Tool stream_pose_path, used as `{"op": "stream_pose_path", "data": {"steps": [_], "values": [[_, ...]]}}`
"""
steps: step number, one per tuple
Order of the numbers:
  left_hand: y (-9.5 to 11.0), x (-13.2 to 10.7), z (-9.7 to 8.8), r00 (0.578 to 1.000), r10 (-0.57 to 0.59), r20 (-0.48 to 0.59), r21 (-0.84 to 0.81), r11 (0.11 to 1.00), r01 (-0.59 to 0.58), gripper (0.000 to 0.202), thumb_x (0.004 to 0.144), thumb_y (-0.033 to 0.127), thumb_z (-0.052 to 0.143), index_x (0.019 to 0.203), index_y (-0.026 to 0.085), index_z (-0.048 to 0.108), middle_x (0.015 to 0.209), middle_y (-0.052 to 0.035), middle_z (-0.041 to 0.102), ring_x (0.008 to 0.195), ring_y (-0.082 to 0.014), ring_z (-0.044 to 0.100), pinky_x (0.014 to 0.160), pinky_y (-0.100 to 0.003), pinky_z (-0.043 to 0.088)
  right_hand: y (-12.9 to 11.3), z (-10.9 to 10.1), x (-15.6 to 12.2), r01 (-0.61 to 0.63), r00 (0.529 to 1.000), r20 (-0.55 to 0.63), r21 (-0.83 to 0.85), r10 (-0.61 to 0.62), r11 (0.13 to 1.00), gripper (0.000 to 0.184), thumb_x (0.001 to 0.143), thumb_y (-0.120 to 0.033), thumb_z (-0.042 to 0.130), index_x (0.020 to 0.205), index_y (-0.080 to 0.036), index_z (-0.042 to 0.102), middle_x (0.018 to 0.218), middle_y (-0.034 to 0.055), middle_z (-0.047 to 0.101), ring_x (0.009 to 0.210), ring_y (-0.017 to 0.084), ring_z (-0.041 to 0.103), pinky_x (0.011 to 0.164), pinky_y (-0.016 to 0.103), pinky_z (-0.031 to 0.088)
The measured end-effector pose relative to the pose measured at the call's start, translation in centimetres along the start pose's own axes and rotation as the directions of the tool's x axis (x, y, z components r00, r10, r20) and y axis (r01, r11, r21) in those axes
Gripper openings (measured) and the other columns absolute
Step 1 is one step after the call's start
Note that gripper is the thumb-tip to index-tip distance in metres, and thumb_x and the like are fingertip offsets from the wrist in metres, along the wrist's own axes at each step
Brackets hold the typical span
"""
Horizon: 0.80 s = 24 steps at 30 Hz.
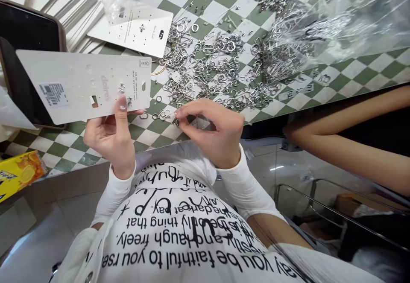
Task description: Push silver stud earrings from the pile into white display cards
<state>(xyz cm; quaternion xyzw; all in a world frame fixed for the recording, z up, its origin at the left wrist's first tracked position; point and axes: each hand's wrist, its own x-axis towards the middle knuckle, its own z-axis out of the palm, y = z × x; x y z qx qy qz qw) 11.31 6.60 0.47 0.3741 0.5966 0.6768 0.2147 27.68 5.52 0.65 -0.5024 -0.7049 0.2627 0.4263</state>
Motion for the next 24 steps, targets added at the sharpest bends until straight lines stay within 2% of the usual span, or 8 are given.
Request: {"op": "stream_pose_path", "data": {"steps": [3,5,9,12,18,21,24], "values": [[0.1,-0.1,0.1,1.0,0.007,0.005,0.023,1.0,-0.007,0.012,0.081,0.014,0.079,0.072,0.017,0.071,0.078,-0.0008,0.076,0.052,-0.0153,0.067,0.045,-0.033,0.062,0.1,-0.1,0.2,0.049,0.999,-0.004,-0.119,-0.05,0.992,0.014,0.089,-0.007,0.064,0.094,-0.02,0.069,0.086,0.004,0.07,0.08,0.018,0.065,0.067,0.034,0.054],[0.1,-0.1,0.1,1.0,0.001,0.018,0.039,0.999,-0.002,0.016,0.082,0.017,0.079,0.069,0.019,0.07,0.075,-0.0002,0.075,0.05,-0.0156,0.067,0.045,-0.034,0.062,0.0,0.0,0.1,0.06,0.998,0.027,-0.233,-0.056,0.971,0.004,0.088,-0.016,0.071,0.089,-0.02,0.071,0.088,0.0051,0.069,0.083,0.02,0.064,0.071,0.037,0.051],[0.1,-0.1,0.0,0.999,-0.012,0.034,0.052,0.999,0.01,0.017,0.083,0.02,0.079,0.07,0.026,0.07,0.078,0.0015,0.075,0.054,-0.0182,0.069,0.046,-0.039,0.061,-0.3,0.3,-0.2,0.016,0.996,0.09,-0.318,0.013,0.948,0.008,0.088,-0.019,0.073,0.08,-0.021,0.071,0.089,0.0026,0.068,0.081,0.019,0.064,0.075,0.037,0.045],[0.2,-0.1,0.0,0.999,-0.01,0.043,0.056,0.998,0.007,0.018,0.083,0.02,0.079,0.069,0.027,0.07,0.073,0.0028,0.074,0.053,-0.018,0.068,0.045,-0.039,0.06,-0.6,0.5,-0.3,-0.013,0.994,0.1,-0.316,0.047,0.949,0.006,0.088,-0.018,0.073,0.083,-0.021,0.071,0.091,0.0021,0.068,0.085,0.018,0.065,0.076,0.036,0.041],[0.2,-0.1,0.1,0.999,-0.007,0.054,0.08,0.997,0.002,0.018,0.084,0.023,0.08,0.069,0.022,0.069,0.074,0.0023,0.073,0.054,-0.0162,0.069,0.049,-0.036,0.063,-0.7,1.0,0.1,-0.026,0.987,0.146,-0.294,0.072,0.956,0.009,0.09,-0.016,0.071,0.083,-0.02,0.069,0.09,0.0004,0.068,0.085,0.017,0.066,0.078,0.035,0.039],[0.4,-0.2,0.2,0.999,-0.01,0.044,0.085,0.996,0.006,0.018,0.084,0.023,0.079,0.07,0.02,0.069,0.075,0.0007,0.073,0.054,-0.0154,0.068,0.05,-0.035,0.064,-0.6,1.1,0.2,0.021,0.986,0.167,-0.275,0.026,0.961,0.008,0.091,-0.013,0.066,0.085,-0.018,0.066,0.09,0.0023,0.069,0.084,0.017,0.066,0.079,0.037,0.042],[0.7,-0.2,0.3,0.999,-0.029,0.027,0.072,0.997,0.027,0.015,0.082,0.02,0.079,0.07,0.018,0.069,0.077,-0.0017,0.074,0.054,-0.0163,0.067,0.049,-0.035,0.062,-0.5,1.0,0.1,0.034,0.992,0.122,-0.149,-0.016,0.988,0.011,0.09,-0.009,0.06,0.086,-0.018,0.063,0.086,0.0029,0.07,0.082,0.017,0.067,0.075,0.036,0.05]]}}
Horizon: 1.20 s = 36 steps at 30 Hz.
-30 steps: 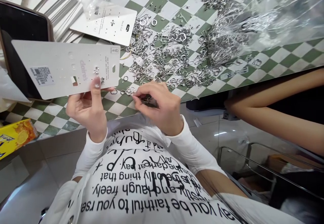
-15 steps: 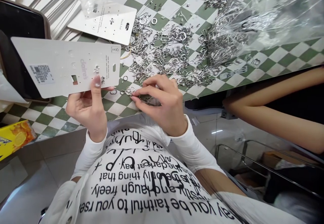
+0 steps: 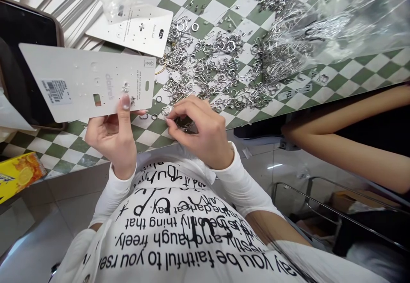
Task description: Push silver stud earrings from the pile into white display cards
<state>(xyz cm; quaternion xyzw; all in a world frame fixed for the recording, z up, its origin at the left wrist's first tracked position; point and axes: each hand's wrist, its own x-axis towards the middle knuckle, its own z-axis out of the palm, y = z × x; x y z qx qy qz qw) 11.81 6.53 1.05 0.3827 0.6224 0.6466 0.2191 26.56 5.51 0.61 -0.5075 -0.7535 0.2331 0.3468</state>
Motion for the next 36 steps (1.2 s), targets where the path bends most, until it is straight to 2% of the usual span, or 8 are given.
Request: {"op": "stream_pose_path", "data": {"steps": [4,8,13,16,20,23,29,36], "values": [[0.3,0.0,0.1,1.0,-0.022,0.021,0.04,0.999,0.021,0.016,0.082,0.019,0.076,0.069,0.018,0.066,0.077,-0.002,0.074,0.053,-0.0174,0.068,0.048,-0.035,0.059,0.1,-0.3,-0.3,-0.033,0.993,-0.109,0.179,0.053,0.983,0.017,0.085,-0.006,0.062,0.08,-0.022,0.061,0.081,-0.0005,0.072,0.078,0.015,0.072,0.065,0.03,0.059],[0.3,0.0,-0.1,0.999,-0.01,0.03,0.078,0.997,0.008,0.012,0.084,0.022,0.077,0.075,0.018,0.069,0.082,-0.0033,0.076,0.055,-0.0174,0.068,0.05,-0.036,0.061,0.2,-0.4,-0.3,-0.066,0.988,-0.116,0.248,0.097,0.967,0.023,0.079,0.0,0.065,0.074,-0.023,0.062,0.077,-0.0016,0.073,0.079,0.016,0.075,0.063,0.029,0.062],[0.0,0.0,-0.2,0.997,-0.015,0.069,0.057,0.998,0.011,0.021,0.085,0.028,0.078,0.07,0.022,0.065,0.075,-0.0002,0.073,0.054,-0.0198,0.07,0.045,-0.036,0.057,0.1,-0.9,0.2,-0.088,0.991,-0.081,0.194,0.106,0.977,0.021,0.085,-0.002,0.063,0.087,-0.022,0.07,0.078,-0.0023,0.074,0.066,0.012,0.069,0.056,0.026,0.058],[0.0,0.0,-0.2,0.998,-0.004,0.058,0.026,1.0,0.002,0.016,0.085,0.023,0.078,0.072,0.021,0.068,0.078,-0.0009,0.075,0.053,-0.019,0.069,0.046,-0.036,0.057,0.2,-1.2,0.5,-0.029,0.995,-0.091,0.127,0.041,0.991,0.021,0.089,-0.004,0.061,0.098,-0.021,0.069,0.081,-0.0003,0.072,0.069,0.012,0.068,0.06,0.026,0.059],[-0.3,-0.1,-0.2,0.994,0.109,0.011,0.15,0.983,-0.109,0.012,0.081,0.019,0.079,0.072,0.021,0.072,0.071,0.0006,0.074,0.053,-0.0162,0.066,0.047,-0.032,0.055,0.4,-1.1,0.8,0.023,0.995,-0.099,0.061,-0.017,0.998,0.027,0.092,-0.001,0.051,0.1,-0.026,0.058,0.082,-0.0006,0.066,0.064,0.012,0.061,0.057,0.028,0.055],[-1.0,-0.2,-0.3,0.974,0.227,0.011,0.184,0.957,-0.225,0.006,0.079,0.021,0.082,0.082,0.023,0.077,0.074,-0.0005,0.076,0.066,-0.0191,0.071,0.056,-0.034,0.059,0.3,-0.5,1.2,0.064,0.987,-0.151,0.115,-0.046,0.991,0.029,0.089,0.0,0.052,0.098,-0.027,0.053,0.084,-0.0013,0.063,0.067,0.012,0.062,0.055,0.028,0.055],[-2.0,-0.4,-0.2,0.948,0.314,0.045,0.078,0.945,-0.316,0.024,0.081,0.014,0.08,0.1,0.028,0.078,0.089,-0.0003,0.079,0.079,-0.0207,0.076,0.069,-0.038,0.065,-0.3,1.8,2.1,0.068,0.956,-0.29,0.34,0.036,0.938,0.023,0.09,-0.008,0.065,0.086,-0.027,0.055,0.083,-0.0015,0.066,0.094,0.018,0.075,0.072,0.032,0.065],[-2.0,-0.3,-0.1,0.954,0.301,0.006,0.124,0.946,-0.299,0.023,0.079,0.014,0.083,0.097,0.029,0.079,0.092,0.0005,0.079,0.083,-0.0213,0.076,0.075,-0.039,0.066,0.0,3.4,2.1,0.001,0.982,-0.18,0.28,0.052,0.96,0.022,0.096,-0.022,0.062,0.078,-0.028,0.051,0.083,0.0007,0.069,0.087,0.018,0.073,0.08,0.036,0.068]]}}
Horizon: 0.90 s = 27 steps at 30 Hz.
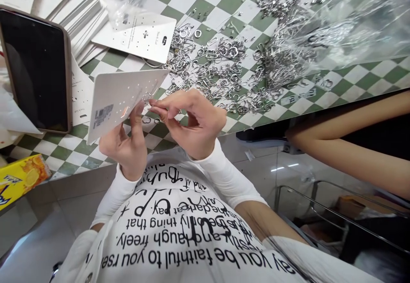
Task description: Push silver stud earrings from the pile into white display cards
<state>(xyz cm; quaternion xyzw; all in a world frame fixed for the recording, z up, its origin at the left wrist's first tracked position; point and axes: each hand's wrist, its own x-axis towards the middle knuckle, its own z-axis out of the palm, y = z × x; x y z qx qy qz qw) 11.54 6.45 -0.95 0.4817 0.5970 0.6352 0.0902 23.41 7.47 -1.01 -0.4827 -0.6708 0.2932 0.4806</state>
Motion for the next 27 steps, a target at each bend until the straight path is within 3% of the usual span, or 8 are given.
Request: {"op": "stream_pose_path", "data": {"steps": [3,8,13,16,20,27], "values": [[-0.15,0.08,-0.29,1.0,0.017,0.016,0.054,0.998,-0.018,0.024,0.081,0.017,0.082,0.099,0.032,0.079,0.091,0.0018,0.079,0.084,-0.0224,0.077,0.076,-0.042,0.067,0.61,0.39,-0.2,0.058,0.998,0.003,0.023,-0.058,0.998,0.019,0.096,-0.019,0.06,0.082,-0.029,0.053,0.083,0.0002,0.069,0.088,0.018,0.072,0.081,0.037,0.068],[-0.26,0.01,-0.51,1.0,0.018,0.023,0.123,0.992,-0.021,0.017,0.083,0.024,0.081,0.098,0.031,0.078,0.091,0.0003,0.08,0.082,-0.024,0.077,0.073,-0.042,0.067,0.84,0.68,0.03,0.124,0.991,0.07,-0.121,-0.116,0.985,0.02,0.095,-0.013,0.051,0.09,-0.031,0.056,0.081,0.0005,0.067,0.08,0.019,0.07,0.076,0.041,0.065],[-0.4,-0.36,-0.16,1.0,0.018,-0.015,0.11,0.994,-0.016,0.013,0.083,0.027,0.081,0.095,0.023,0.078,0.09,-0.0031,0.079,0.082,-0.023,0.076,0.074,-0.04,0.066,0.24,0.72,0.69,0.299,0.953,-0.047,-0.037,-0.3,0.954,0.024,0.091,-0.002,0.053,0.093,-0.026,0.051,0.079,-0.0031,0.064,0.075,0.012,0.065,0.07,0.032,0.061],[-0.32,-0.47,-0.06,1.0,-0.002,-0.002,0.134,0.991,0.002,0.013,0.084,0.029,0.079,0.094,0.02,0.077,0.093,-0.0035,0.079,0.083,-0.022,0.076,0.077,-0.038,0.065,0.08,0.61,0.71,0.28,0.959,-0.033,-0.026,-0.281,0.96,0.023,0.092,-0.003,0.057,0.09,-0.026,0.051,0.084,-0.0024,0.066,0.083,0.012,0.066,0.076,0.031,0.062],[0.1,-0.4,-0.05,1.0,-0.011,-0.006,0.095,0.995,0.011,0.011,0.082,0.019,0.08,0.092,0.023,0.078,0.087,-0.0003,0.079,0.08,-0.0203,0.075,0.076,-0.035,0.064,0.11,0.43,0.48,0.283,0.957,-0.065,0.02,-0.281,0.959,0.023,0.091,-0.003,0.059,0.087,-0.026,0.055,0.088,-0.0004,0.072,0.09,0.015,0.071,0.079,0.034,0.064],[0.17,-0.27,-0.19,0.997,0.037,0.065,0.132,0.99,-0.045,0.013,0.084,0.016,0.078,0.091,0.027,0.078,0.081,0.0014,0.077,0.076,-0.0183,0.074,0.066,-0.032,0.061,0.28,0.61,0.35,0.249,0.965,-0.073,-0.055,-0.253,0.967,0.027,0.094,-0.012,0.061,0.071,-0.024,0.055,0.075,-0.004,0.071,0.08,0.014,0.075,0.074,0.031,0.066]]}}
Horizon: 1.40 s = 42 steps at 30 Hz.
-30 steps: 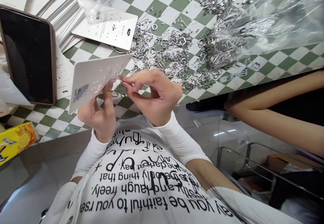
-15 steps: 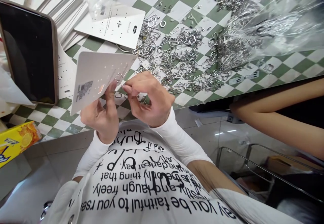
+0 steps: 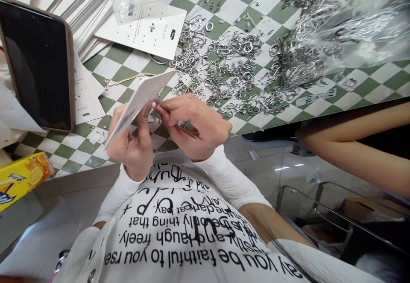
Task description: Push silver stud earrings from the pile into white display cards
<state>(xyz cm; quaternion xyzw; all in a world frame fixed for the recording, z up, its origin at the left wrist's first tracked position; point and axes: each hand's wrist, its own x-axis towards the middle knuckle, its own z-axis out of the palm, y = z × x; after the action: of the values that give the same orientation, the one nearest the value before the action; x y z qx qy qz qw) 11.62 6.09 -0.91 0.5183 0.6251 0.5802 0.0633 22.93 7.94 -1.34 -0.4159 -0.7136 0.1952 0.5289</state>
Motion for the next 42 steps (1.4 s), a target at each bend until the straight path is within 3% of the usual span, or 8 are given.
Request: {"op": "stream_pose_path", "data": {"steps": [3,11,20,26,37,42], "values": [[-0.2,0.0,0.1,1.0,0.02,-0.009,-0.033,0.999,-0.021,0.018,0.082,0.011,0.078,0.092,0.027,0.078,0.08,0.0026,0.076,0.074,-0.0153,0.072,0.064,-0.027,0.059,0.0,0.1,0.1,0.019,0.998,-0.053,0.074,-0.015,0.997,0.024,0.09,-0.005,0.065,0.075,-0.022,0.057,0.077,-0.0034,0.071,0.081,0.013,0.074,0.076,0.028,0.065],[-0.8,0.1,0.4,0.993,0.115,-0.033,-0.063,0.991,-0.117,0.011,0.084,0.013,0.078,0.092,0.021,0.077,0.078,0.0037,0.074,0.07,-0.01,0.069,0.065,-0.021,0.057,-0.1,0.1,0.3,0.058,0.997,-0.061,0.108,-0.051,0.993,0.024,0.087,0.001,0.066,0.073,-0.016,0.057,0.072,0.0001,0.067,0.079,0.013,0.073,0.072,0.026,0.063],[-0.8,0.0,0.6,0.993,0.097,-0.062,-0.044,0.994,-0.1,0.016,0.081,0.012,0.079,0.092,0.023,0.079,0.077,0.0032,0.076,0.067,-0.013,0.071,0.064,-0.023,0.059,-0.1,0.1,0.4,0.062,0.996,-0.064,0.106,-0.055,0.992,0.028,0.085,0.004,0.066,0.071,-0.016,0.055,0.07,0.0,0.066,0.074,0.013,0.072,0.068,0.027,0.061],[-1.1,-0.3,0.5,0.993,0.092,-0.079,-0.044,0.994,-0.096,0.019,0.08,0.013,0.08,0.096,0.023,0.08,0.089,0.0007,0.08,0.072,-0.0156,0.074,0.068,-0.027,0.062,-0.2,0.0,0.3,0.03,0.999,-0.037,0.082,-0.027,0.996,0.027,0.089,-0.001,0.066,0.072,-0.019,0.054,0.072,-0.0005,0.067,0.076,0.012,0.071,0.07,0.025,0.061],[-0.5,-0.3,0.0,1.0,0.026,0.004,-0.018,0.999,-0.026,0.017,0.085,0.016,0.077,0.1,0.025,0.078,0.092,0.0002,0.079,0.08,-0.018,0.076,0.074,-0.032,0.064,-0.3,-0.1,0.4,0.018,1.0,-0.026,0.088,-0.016,0.996,0.028,0.086,0.003,0.067,0.073,-0.019,0.054,0.072,0.0003,0.068,0.073,0.014,0.071,0.067,0.028,0.061],[-0.7,-0.2,0.1,0.999,0.043,-0.023,-0.033,0.999,-0.044,0.023,0.082,0.013,0.08,0.099,0.029,0.079,0.088,0.0026,0.079,0.073,-0.0159,0.074,0.069,-0.029,0.064,-0.4,-0.3,0.4,0.006,1.0,0.003,0.07,-0.006,0.998,0.027,0.086,0.001,0.067,0.074,-0.02,0.054,0.074,-0.0004,0.068,0.074,0.013,0.071,0.069,0.028,0.061]]}}
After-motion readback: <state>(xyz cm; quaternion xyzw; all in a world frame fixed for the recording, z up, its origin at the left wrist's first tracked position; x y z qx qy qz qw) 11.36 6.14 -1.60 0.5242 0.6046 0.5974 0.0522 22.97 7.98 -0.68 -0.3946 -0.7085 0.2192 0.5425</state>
